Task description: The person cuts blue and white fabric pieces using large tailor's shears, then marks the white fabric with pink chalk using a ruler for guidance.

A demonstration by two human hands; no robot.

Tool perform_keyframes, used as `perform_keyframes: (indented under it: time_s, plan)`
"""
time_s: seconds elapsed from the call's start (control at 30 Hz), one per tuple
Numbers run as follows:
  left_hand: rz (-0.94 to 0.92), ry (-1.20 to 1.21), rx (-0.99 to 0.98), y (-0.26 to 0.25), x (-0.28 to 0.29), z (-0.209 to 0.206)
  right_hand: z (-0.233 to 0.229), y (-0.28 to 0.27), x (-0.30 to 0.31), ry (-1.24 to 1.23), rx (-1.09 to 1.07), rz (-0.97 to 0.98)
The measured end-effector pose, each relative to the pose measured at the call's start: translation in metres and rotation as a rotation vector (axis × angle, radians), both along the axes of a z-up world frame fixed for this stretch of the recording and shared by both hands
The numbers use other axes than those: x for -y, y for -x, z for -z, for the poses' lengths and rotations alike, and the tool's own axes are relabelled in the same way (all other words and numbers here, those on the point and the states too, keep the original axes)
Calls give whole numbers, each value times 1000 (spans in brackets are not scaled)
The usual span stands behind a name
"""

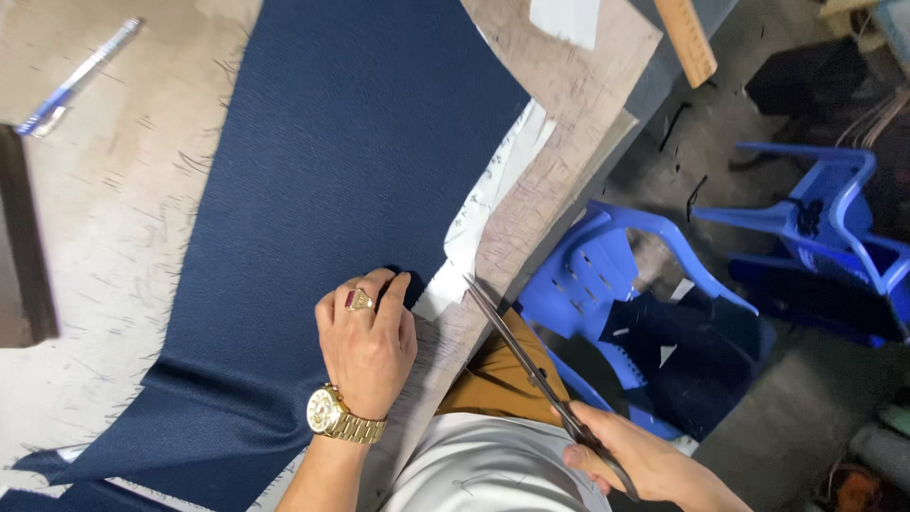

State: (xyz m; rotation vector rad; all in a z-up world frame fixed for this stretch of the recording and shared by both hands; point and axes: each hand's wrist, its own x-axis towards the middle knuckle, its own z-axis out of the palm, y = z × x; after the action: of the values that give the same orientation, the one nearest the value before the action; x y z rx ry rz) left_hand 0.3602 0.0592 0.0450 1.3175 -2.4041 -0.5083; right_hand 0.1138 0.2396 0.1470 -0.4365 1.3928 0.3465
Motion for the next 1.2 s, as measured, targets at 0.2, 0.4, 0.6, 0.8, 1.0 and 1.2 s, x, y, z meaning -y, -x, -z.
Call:
perform_keyframes:
  time_s: [0.2, 0.4, 0.6, 0.8, 1.0, 1.2]
  plan:
    - [16, 10, -7, -2, 0, 3, 17, -21, -14, 103, 22, 32]
    - [18, 14, -5, -3, 0, 5, 39, -33, -26, -176, 43, 696]
    - [15, 7, -33, -3, 0, 5, 41, -31, -33, 172, 68, 210]
    - [16, -7, -27, -4, 0, 7, 39, -27, -32, 136, 129, 416]
    - [13, -18, -20, -4, 0, 6, 50, -24, -38, 51, 48, 362]
    - [15, -21, -31, -4, 0, 7, 38, -25, -15, 77, 42, 264]
